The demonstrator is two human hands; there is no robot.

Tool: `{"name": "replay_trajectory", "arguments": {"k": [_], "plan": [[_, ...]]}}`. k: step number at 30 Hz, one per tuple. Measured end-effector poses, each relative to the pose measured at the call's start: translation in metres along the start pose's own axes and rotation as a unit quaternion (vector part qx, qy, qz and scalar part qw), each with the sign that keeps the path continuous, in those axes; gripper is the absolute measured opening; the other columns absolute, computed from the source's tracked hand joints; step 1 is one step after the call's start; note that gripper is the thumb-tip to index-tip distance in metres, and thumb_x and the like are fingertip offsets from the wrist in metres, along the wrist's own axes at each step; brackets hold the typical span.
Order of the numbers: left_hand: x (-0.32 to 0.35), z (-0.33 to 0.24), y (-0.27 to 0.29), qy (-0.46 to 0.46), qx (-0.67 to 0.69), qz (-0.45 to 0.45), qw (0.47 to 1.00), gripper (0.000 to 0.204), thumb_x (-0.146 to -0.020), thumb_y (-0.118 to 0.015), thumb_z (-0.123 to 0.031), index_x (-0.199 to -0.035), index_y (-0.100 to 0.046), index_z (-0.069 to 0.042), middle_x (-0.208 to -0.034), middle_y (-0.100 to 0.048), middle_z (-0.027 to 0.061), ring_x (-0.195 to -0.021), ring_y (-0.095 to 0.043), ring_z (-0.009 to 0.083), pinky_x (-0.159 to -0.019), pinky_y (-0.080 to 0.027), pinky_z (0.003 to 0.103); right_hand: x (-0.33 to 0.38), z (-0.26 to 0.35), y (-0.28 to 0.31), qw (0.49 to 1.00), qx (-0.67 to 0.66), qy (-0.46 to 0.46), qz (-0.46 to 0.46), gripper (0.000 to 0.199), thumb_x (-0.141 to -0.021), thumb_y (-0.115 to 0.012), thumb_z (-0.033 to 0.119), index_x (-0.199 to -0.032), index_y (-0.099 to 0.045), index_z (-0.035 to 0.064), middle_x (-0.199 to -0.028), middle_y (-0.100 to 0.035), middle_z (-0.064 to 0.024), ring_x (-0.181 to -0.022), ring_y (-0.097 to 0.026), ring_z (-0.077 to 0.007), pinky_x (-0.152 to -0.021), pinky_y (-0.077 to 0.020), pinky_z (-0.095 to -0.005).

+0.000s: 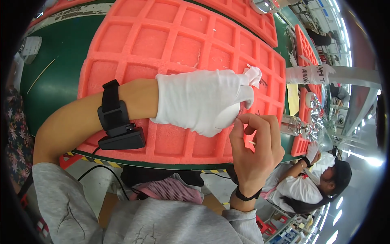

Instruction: The person wipes a spherical object with a cloth, uses a wooden stick to apply a substance to its seam, and then wipes it again before placing it into a red tray.

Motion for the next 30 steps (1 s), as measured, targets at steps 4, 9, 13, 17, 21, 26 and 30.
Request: {"name": "replay_trajectory", "arguments": {"k": [4,9,13,17,21,26,30], "plan": [[0.001,0.0,0.002,0.003,0.013,0.002,1.0,0.021,-0.076,-0.062,-0.006,-0.092,-0.059,0.007,-0.108,-0.058,0.0309,-0.079,-0.065,0.0392,-0.07,-0.054,0.044,-0.005,-0.003,0.002,0.999,0.021,-0.014,0.036,0.018,-0.078,-0.074,-0.007,-0.087,-0.062,0.0032,-0.08,-0.059,-0.0023,-0.061,-0.053,-0.0092,-0.051,-0.0384,-0.0244],[0.002,-0.002,0.006,0.081,0.052,0.029,0.995,0.031,-0.074,-0.068,-0.005,-0.103,-0.062,-0.003,-0.103,-0.061,0.0144,-0.088,-0.065,0.0325,-0.072,-0.056,0.04,-0.01,-0.008,0.007,0.998,-0.003,-0.052,0.029,0.014,-0.083,-0.07,-0.005,-0.088,-0.059,0.0034,-0.079,-0.056,-0.0016,-0.062,-0.051,-0.0089,-0.054,-0.0393,-0.0238],[0.0,-0.004,0.005,0.056,0.045,0.016,0.997,0.038,-0.073,-0.072,-0.008,-0.109,-0.062,-0.005,-0.104,-0.062,0.0136,-0.09,-0.065,0.0333,-0.075,-0.056,0.041,0.002,-0.019,0.016,0.979,-0.134,-0.15,0.023,0.008,-0.094,-0.062,0.004,-0.088,-0.057,0.0014,-0.079,-0.053,-0.0003,-0.064,-0.045,-0.0073,-0.058,-0.0352,-0.0221],[0.003,-0.005,0.013,0.154,0.076,0.029,0.985,0.045,-0.071,-0.076,-0.011,-0.113,-0.062,-0.008,-0.107,-0.062,0.0119,-0.091,-0.064,0.0337,-0.077,-0.056,0.042,0.016,-0.029,0.005,0.857,-0.434,-0.278,0.005,0.019,-0.102,-0.052,0.015,-0.097,-0.06,-0.002,-0.08,-0.051,-0.0002,-0.065,-0.042,-0.0078,-0.061,-0.0332,-0.0221],[0.005,0.003,0.001,0.088,0.053,0.022,0.994,0.048,-0.069,-0.081,-0.013,-0.113,-0.062,-0.01,-0.111,-0.061,0.0114,-0.096,-0.064,0.0334,-0.079,-0.055,0.043,0.039,-0.036,-0.005,0.883,-0.406,-0.235,0.028,0.031,-0.105,-0.046,0.02,-0.115,-0.061,-0.0045,-0.078,-0.049,0.0007,-0.065,-0.039,-0.0069,-0.061,-0.0298,-0.0217],[-0.001,0.009,0.0,-0.012,-0.033,-0.003,0.999,0.054,-0.066,-0.086,-0.012,-0.115,-0.063,-0.012,-0.115,-0.061,0.0112,-0.102,-0.063,0.0326,-0.082,-0.054,0.042,0.05,-0.029,-0.012,0.867,-0.443,-0.219,0.062,0.043,-0.098,-0.046,0.002,-0.14,-0.053,-0.0041,-0.076,-0.051,-0.0012,-0.068,-0.046,-0.0091,-0.063,-0.0379,-0.0259],[-0.007,0.003,0.008,0.047,0.048,0.044,0.997,0.059,-0.062,-0.088,-0.01,-0.116,-0.064,-0.013,-0.117,-0.061,0.0112,-0.108,-0.062,0.0325,-0.087,-0.054,0.041,0.052,-0.025,-0.012,0.876,-0.393,-0.273,0.052,0.032,-0.099,-0.049,-0.001,-0.129,-0.059,-0.0011,-0.075,-0.058,-0.0061,-0.062,-0.053,-0.014,-0.058,-0.0398,-0.0294]]}}
Point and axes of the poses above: each hand's wrist, its own x-axis away from the middle knuckle, its own y-axis out of the back of the hand, z = x × y, the point moved 3 cm from there along -x, towards the middle knuckle
